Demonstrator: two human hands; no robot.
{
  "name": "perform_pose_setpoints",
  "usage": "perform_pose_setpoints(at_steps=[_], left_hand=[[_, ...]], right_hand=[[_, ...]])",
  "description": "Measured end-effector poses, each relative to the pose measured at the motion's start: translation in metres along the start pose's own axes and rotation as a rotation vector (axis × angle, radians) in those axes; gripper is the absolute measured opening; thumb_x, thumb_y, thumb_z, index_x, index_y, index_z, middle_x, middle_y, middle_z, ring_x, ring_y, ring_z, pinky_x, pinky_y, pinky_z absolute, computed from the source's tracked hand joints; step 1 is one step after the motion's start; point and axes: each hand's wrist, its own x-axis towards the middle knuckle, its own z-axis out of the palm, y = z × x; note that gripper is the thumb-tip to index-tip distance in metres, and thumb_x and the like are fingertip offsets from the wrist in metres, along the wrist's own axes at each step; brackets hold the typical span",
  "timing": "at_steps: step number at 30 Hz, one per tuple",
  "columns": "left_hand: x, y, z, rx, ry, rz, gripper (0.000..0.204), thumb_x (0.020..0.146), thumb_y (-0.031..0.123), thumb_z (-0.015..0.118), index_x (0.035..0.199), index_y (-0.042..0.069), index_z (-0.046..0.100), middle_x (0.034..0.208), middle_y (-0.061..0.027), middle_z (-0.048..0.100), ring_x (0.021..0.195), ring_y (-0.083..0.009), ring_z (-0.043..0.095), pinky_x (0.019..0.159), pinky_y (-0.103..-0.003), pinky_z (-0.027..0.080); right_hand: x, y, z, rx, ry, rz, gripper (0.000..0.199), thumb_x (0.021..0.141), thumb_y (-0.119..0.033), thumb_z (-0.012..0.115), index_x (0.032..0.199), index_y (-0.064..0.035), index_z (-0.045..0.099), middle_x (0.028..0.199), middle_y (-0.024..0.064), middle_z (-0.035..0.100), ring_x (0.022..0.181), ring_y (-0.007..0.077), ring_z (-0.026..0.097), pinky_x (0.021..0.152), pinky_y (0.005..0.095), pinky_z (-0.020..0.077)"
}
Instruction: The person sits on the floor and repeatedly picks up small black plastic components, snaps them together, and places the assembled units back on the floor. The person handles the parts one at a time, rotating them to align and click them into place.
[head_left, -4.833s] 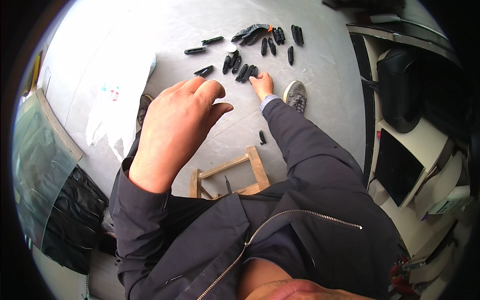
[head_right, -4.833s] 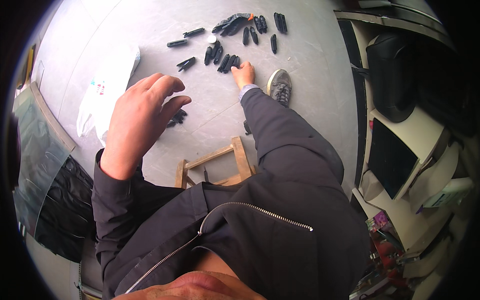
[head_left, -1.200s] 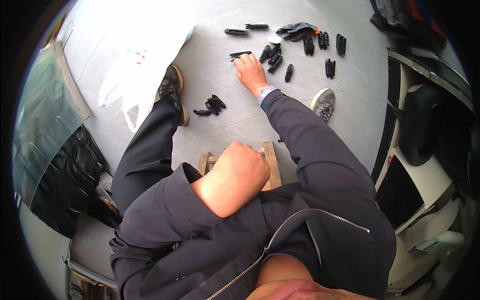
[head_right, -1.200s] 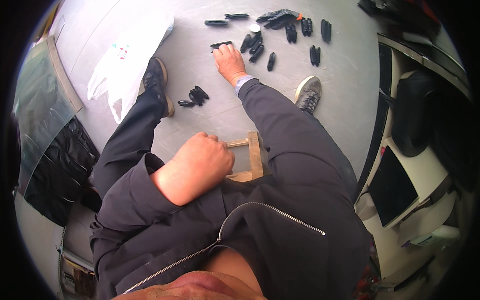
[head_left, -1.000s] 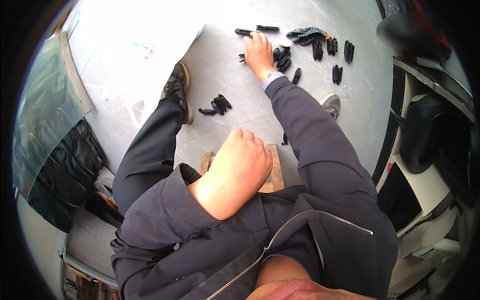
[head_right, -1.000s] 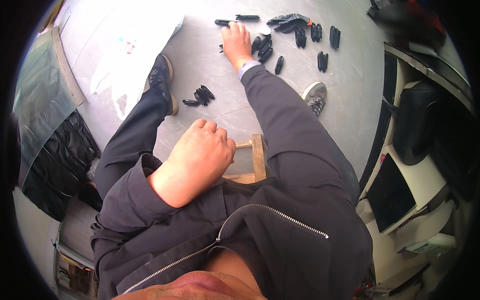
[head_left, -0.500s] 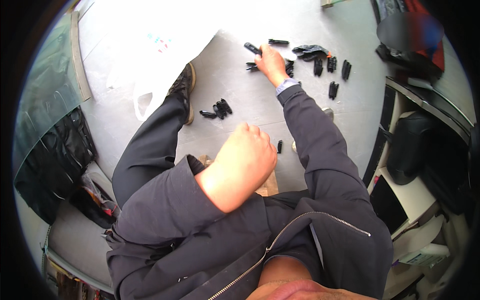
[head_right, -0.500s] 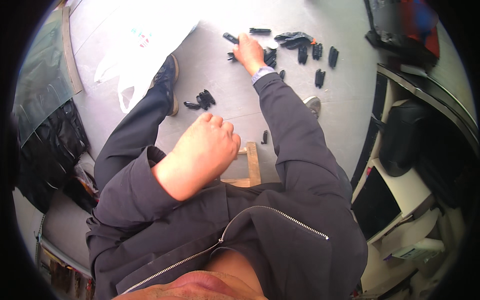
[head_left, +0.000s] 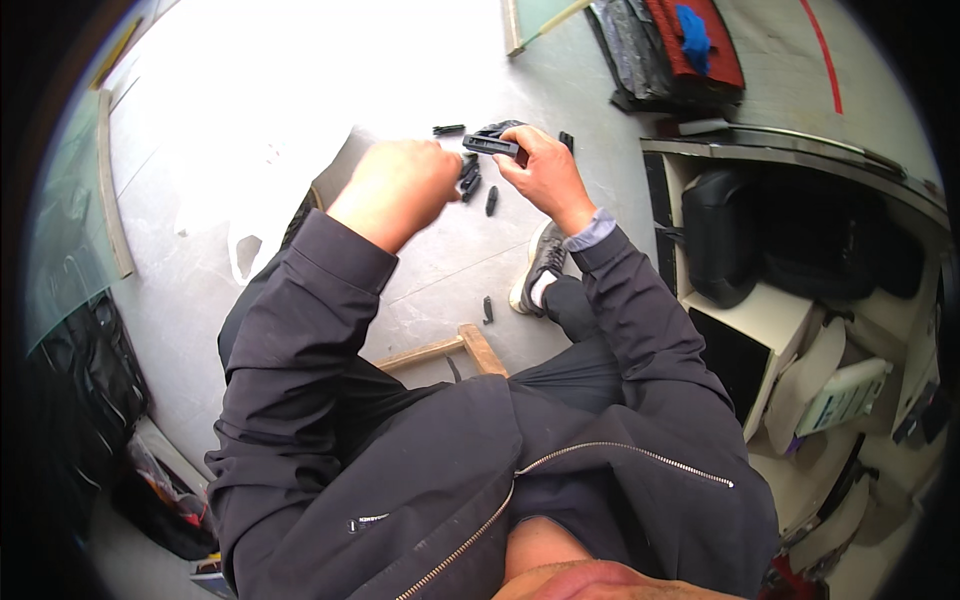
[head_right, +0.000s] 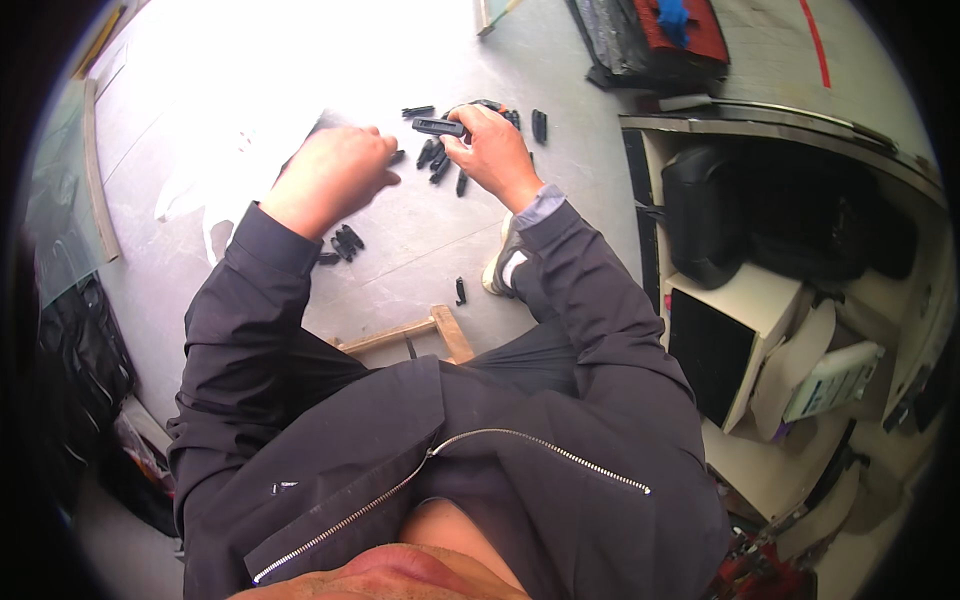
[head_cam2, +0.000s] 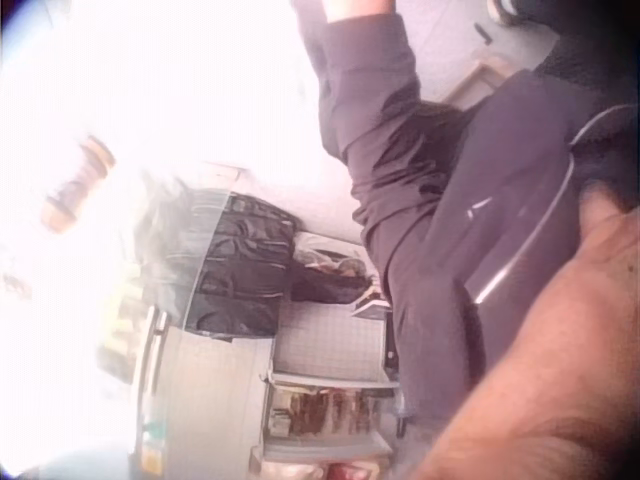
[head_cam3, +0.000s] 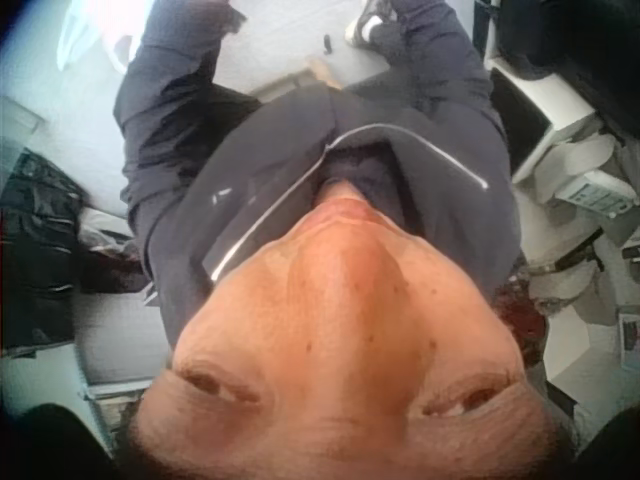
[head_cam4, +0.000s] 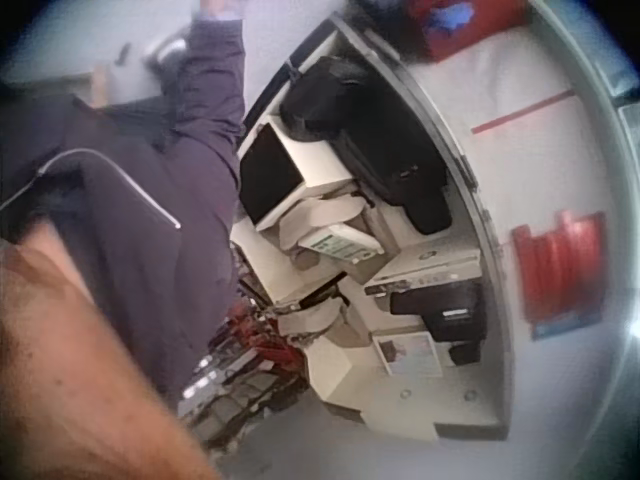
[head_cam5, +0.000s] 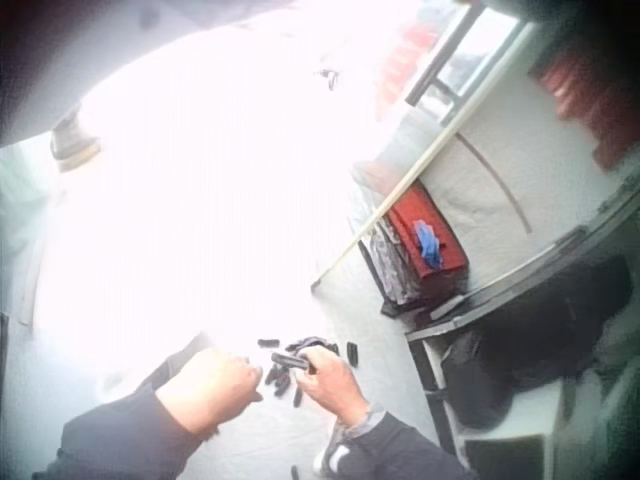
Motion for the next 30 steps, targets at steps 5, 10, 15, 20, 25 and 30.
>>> perform_pose_setpoints(at_steps=[5,10,15,20,25,30], left_hand=[[0.007,0.0,-0.015,-0.174,0.107,0.062,0.049,0.094,0.022,0.082,0.138,0.007,0.067,0.112,-0.0183,0.074,0.108,-0.0377,0.073,0.094,-0.046,0.057],[-0.003,-0.002,-0.032,-0.358,-0.133,0.148,0.027,0.091,0.017,0.081,0.114,0.002,0.076,0.098,-0.0184,0.079,0.094,-0.0378,0.076,0.084,-0.044,0.059],[-0.002,-0.006,-0.049,-0.454,-0.213,0.014,0.028,0.093,0.012,0.078,0.119,0.004,0.074,0.101,-0.0168,0.079,0.097,-0.0341,0.076,0.089,-0.041,0.057],[0.018,0.005,-0.048,-0.704,-0.044,0.058,0.023,0.099,0.01,0.075,0.121,0.001,0.073,0.093,-0.0079,0.074,0.087,-0.0148,0.065,0.083,-0.032,0.055],[0.031,0.017,-0.046,-0.95,0.004,0.101,0.027,0.104,0.007,0.071,0.13,0.003,0.072,0.112,-0.0051,0.076,0.104,-0.0147,0.068,0.097,-0.032,0.056],[0.041,0.023,-0.044,-1.149,-0.001,0.121,0.037,0.108,0.004,0.063,0.145,0.003,0.066,0.134,-0.0088,0.073,0.124,-0.019,0.068,0.113,-0.034,0.053]], right_hand=[[-0.053,-0.051,-0.037,0.522,-0.125,0.322,0.021,0.098,-0.008,0.079,0.116,-0.0019,0.069,0.096,-0.0011,0.072,0.081,0.0023,0.061,0.069,0.0223,0.0501],[-0.077,-0.08,-0.001,0.944,-0.18,0.495,0.02,0.101,-0.007,0.076,0.118,-0.0018,0.066,0.099,0.0044,0.074,0.086,0.0083,0.068,0.077,0.0241,0.0566],[-0.071,-0.081,0.0,0.98,-0.366,0.532,0.023,0.102,-0.017,0.077,0.114,-0.0009,0.065,0.095,0.0025,0.072,0.084,0.0075,0.066,0.076,0.0252,0.0551],[-0.064,-0.078,-0.015,1.002,-0.304,0.491,0.028,0.101,-0.021,0.08,0.113,-0.0016,0.064,0.094,0.0011,0.07,0.082,0.007,0.064,0.074,0.0253,0.0543],[-0.064,-0.071,-0.031,1.024,-0.193,0.471,0.033,0.098,-0.017,0.085,0.114,-0.0011,0.062,0.095,0.0014,0.071,0.085,0.0063,0.065,0.073,0.0238,0.0536],[-0.066,-0.071,-0.035,1.095,-0.048,0.474,0.034,0.094,-0.012,0.087,0.112,-0.0021,0.06,0.096,0.0018,0.071,0.084,0.0067,0.066,0.073,0.0232,0.0535]])
